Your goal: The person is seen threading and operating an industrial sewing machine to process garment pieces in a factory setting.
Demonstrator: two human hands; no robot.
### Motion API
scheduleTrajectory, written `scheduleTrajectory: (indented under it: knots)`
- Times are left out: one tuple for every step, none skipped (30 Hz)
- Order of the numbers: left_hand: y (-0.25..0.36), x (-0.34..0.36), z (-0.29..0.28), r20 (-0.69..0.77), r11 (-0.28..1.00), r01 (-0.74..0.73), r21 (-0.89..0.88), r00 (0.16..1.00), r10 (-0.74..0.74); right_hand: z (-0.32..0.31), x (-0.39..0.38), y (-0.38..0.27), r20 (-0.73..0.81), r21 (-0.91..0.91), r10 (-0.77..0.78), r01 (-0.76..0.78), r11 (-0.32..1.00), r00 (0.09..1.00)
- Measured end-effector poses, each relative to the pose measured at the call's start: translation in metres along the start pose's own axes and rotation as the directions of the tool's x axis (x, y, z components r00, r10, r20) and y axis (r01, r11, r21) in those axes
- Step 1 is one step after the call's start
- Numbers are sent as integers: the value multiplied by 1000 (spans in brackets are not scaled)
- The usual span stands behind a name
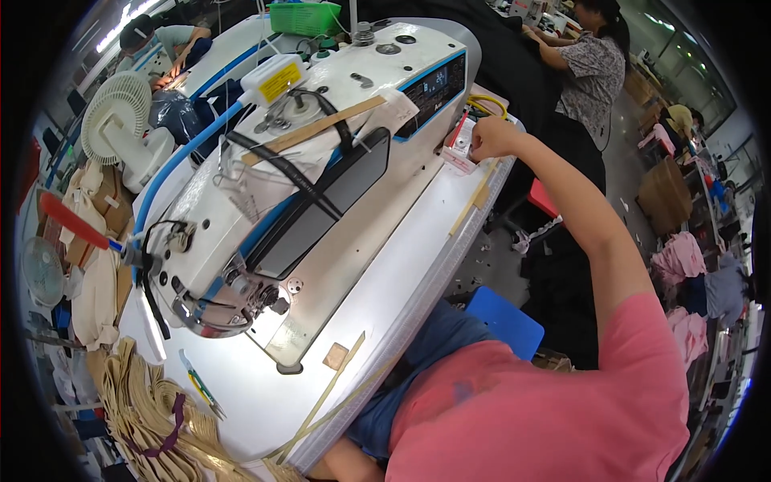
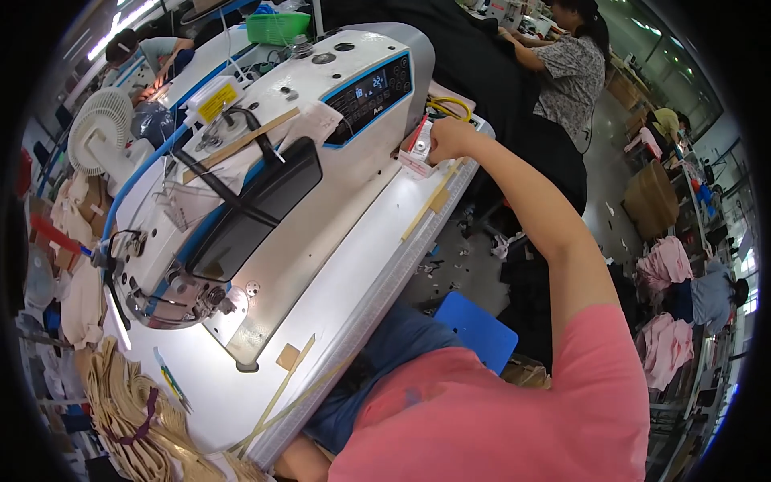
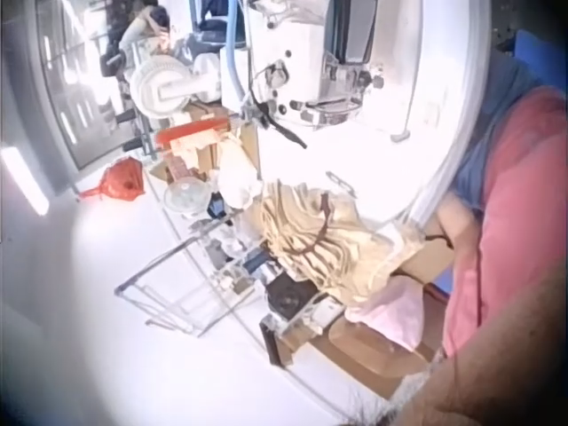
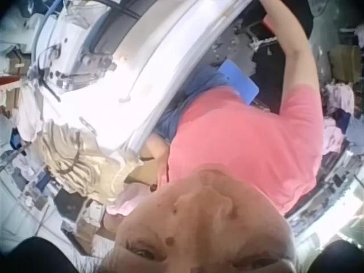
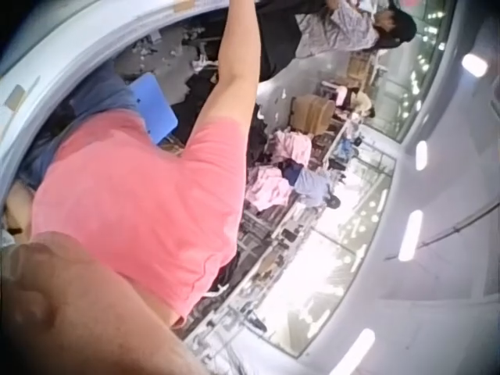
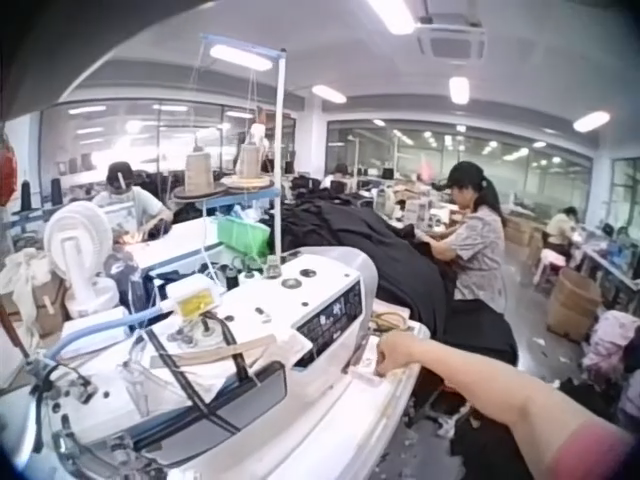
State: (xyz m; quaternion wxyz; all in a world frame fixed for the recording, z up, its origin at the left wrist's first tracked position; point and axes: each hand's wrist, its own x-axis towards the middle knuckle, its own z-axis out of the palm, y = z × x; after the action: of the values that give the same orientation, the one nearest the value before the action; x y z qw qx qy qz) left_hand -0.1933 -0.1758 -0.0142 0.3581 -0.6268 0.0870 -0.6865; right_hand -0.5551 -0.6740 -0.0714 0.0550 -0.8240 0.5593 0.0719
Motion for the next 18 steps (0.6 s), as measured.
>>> scheduleTrajectory:
  knots:
    - [-6,4,-1,-47,996,15,84,999,-11,-3,1,-5,-43,54,-24,26,998,999]
    - [-16,11,-1,-95,986,32,164,995,-16,-8,2,-8,-49,95,-38,43,995,998]
    - [-19,14,-3,-89,983,30,179,996,-14,-11,2,-11,-52,95,-55,59,994,997]
    - [-15,18,-6,62,978,41,206,997,-55,-13,-2,-7,-77,192,-18,33,981,997]
    - [-13,18,-7,210,970,47,237,973,-98,-14,-6,-6,-100,288,18,11,957,995]
    - [-14,14,-3,214,971,46,235,972,-98,-12,-7,-6,-99,284,18,11,959,995]
    - [-11,16,-2,261,963,29,267,960,-102,-8,-8,-3,-95,452,79,-28,891,992]
    - [-9,20,-3,309,954,11,300,945,-108,-6,-9,1,-82,606,135,-58,793,987]
    - [-13,27,2,315,956,12,294,943,-109,-6,-11,5,-86,600,138,-59,798,987]
    - [-16,68,2,858,973,84,216,459,-230,-6,-13,7,16,845,144,-90,527,989]
    - [-16,65,7,861,973,85,215,454,-230,-8,-15,5,110,975,106,-128,182,988]
    - [-17,58,12,870,972,63,226,436,-231,-8,-17,2,106,975,102,-124,186,989]
    - [-19,49,18,879,970,39,238,417,-232,-6,-19,-2,85,996,136,-81,-35,987]
    - [-21,37,24,886,968,14,252,399,-237,-3,-20,-7,74,966,170,-29,-255,983]
    - [-23,24,30,892,964,-12,266,382,-241,0,-22,-11,73,967,162,-30,-253,984]
    - [-17,15,29,899,967,-29,252,377,-223,4,-31,1,51,947,201,17,-321,978]
    - [-12,-10,29,382,904,-82,420,919,-95,6,-35,1,26,923,221,62,-380,975]
    - [-13,-13,30,387,904,-84,418,917,-94,6,-38,-2,25,925,221,61,-375,975]
